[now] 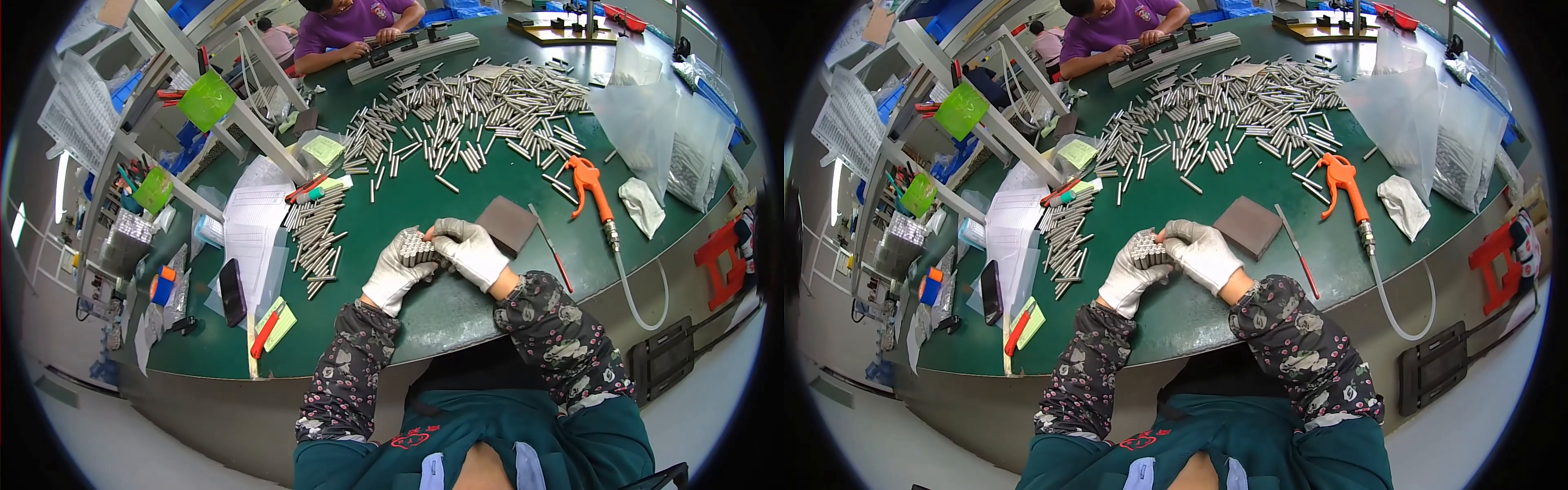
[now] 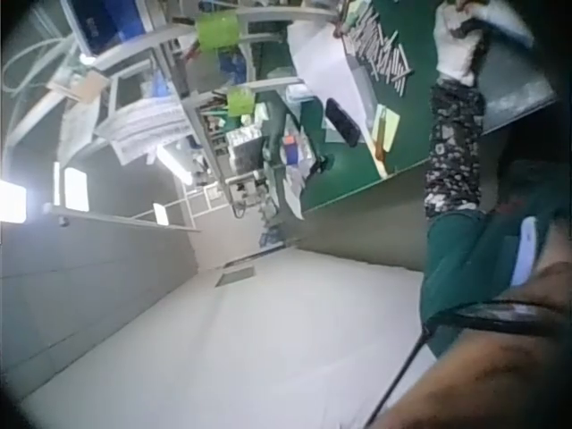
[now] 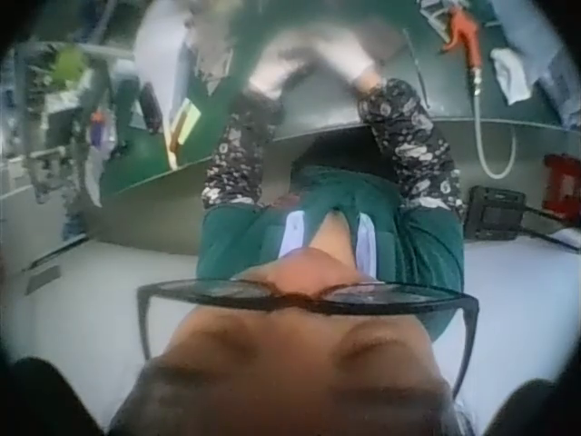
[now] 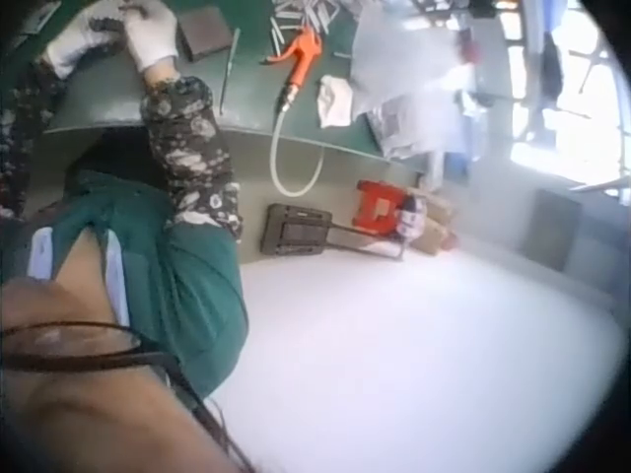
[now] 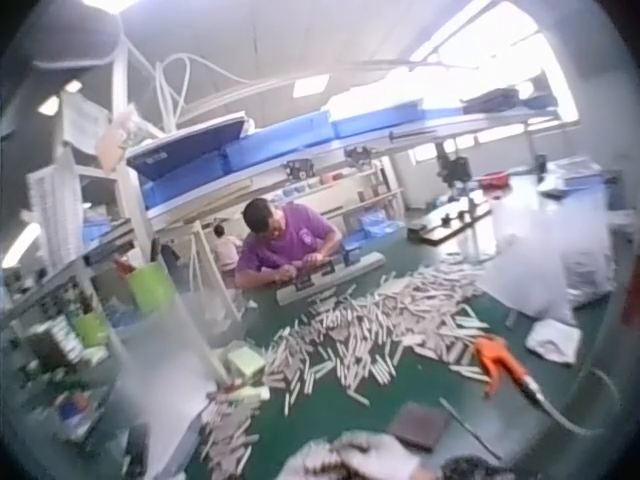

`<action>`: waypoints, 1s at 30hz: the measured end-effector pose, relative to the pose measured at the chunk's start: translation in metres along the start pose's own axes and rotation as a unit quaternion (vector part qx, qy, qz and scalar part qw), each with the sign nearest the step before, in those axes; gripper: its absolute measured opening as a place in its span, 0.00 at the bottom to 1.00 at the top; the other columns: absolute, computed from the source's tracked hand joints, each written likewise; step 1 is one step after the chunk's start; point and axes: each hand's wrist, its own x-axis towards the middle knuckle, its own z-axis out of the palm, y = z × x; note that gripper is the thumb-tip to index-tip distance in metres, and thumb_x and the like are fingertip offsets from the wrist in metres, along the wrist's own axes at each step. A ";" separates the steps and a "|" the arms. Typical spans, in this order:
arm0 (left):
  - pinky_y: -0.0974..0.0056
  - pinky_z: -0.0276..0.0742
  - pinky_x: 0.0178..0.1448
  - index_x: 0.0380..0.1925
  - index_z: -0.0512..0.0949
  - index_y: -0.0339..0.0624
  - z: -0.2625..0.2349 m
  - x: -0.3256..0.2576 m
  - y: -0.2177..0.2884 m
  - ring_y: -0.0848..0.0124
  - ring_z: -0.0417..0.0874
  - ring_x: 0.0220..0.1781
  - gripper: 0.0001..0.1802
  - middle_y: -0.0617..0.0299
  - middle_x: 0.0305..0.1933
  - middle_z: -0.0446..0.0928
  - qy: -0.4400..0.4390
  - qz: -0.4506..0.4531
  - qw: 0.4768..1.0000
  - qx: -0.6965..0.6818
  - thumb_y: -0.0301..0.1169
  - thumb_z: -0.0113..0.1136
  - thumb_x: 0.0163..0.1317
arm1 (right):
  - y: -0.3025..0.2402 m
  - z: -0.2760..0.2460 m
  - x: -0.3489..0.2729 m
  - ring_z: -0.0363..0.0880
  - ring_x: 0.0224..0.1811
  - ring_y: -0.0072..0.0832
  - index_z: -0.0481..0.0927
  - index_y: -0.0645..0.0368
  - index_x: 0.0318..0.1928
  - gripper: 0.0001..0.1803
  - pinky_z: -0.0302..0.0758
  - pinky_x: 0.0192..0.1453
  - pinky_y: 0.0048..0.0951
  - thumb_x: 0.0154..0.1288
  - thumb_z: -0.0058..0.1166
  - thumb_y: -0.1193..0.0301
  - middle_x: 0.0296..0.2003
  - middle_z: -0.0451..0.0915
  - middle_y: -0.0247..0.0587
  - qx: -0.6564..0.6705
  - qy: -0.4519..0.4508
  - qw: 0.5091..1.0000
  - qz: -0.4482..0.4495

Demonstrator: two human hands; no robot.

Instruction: The recorder is sanding small metal pins using a sanding block and cleaning them with an air gun.

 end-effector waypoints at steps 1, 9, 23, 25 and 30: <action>0.70 0.80 0.36 0.59 0.67 0.38 0.000 0.000 0.000 0.73 0.82 0.36 0.33 0.61 0.39 0.80 0.001 0.002 1.000 0.005 0.14 0.66 0.51 | 0.000 0.000 0.000 0.75 0.36 0.16 0.82 0.62 0.43 0.10 0.74 0.43 0.20 0.66 0.50 0.74 0.34 0.81 0.33 -0.001 0.000 1.000 -0.001; 0.72 0.77 0.32 0.58 0.68 0.38 0.001 -0.002 0.005 0.75 0.81 0.34 0.31 0.61 0.37 0.81 -0.003 -0.016 1.000 -0.023 0.16 0.66 0.52 | -0.001 0.000 -0.001 0.75 0.36 0.16 0.82 0.62 0.43 0.09 0.74 0.43 0.20 0.66 0.50 0.74 0.34 0.81 0.32 0.007 -0.004 1.000 0.010; 0.72 0.80 0.36 0.56 0.69 0.43 -0.007 0.005 -0.021 0.76 0.81 0.36 0.31 0.63 0.43 0.81 0.032 0.075 0.996 0.044 0.16 0.68 0.52 | 0.007 -0.001 0.002 0.72 0.29 0.15 0.78 0.60 0.46 0.15 0.69 0.31 0.17 0.60 0.59 0.68 0.31 0.78 0.31 0.060 -0.061 0.996 0.031; 0.71 0.80 0.37 0.57 0.69 0.43 -0.008 0.006 -0.025 0.76 0.81 0.38 0.31 0.63 0.45 0.80 0.026 0.091 0.994 0.052 0.15 0.68 0.52 | 0.007 0.001 0.003 0.73 0.28 0.15 0.77 0.60 0.46 0.16 0.69 0.31 0.17 0.59 0.59 0.68 0.30 0.77 0.31 0.062 -0.060 0.996 0.034; 0.71 0.81 0.40 0.57 0.69 0.42 -0.009 0.006 -0.029 0.75 0.82 0.42 0.32 0.63 0.48 0.80 0.033 0.099 0.993 0.062 0.15 0.68 0.51 | 0.008 0.003 0.002 0.73 0.28 0.16 0.76 0.60 0.45 0.15 0.68 0.30 0.18 0.59 0.59 0.69 0.29 0.76 0.30 0.081 -0.058 0.994 0.045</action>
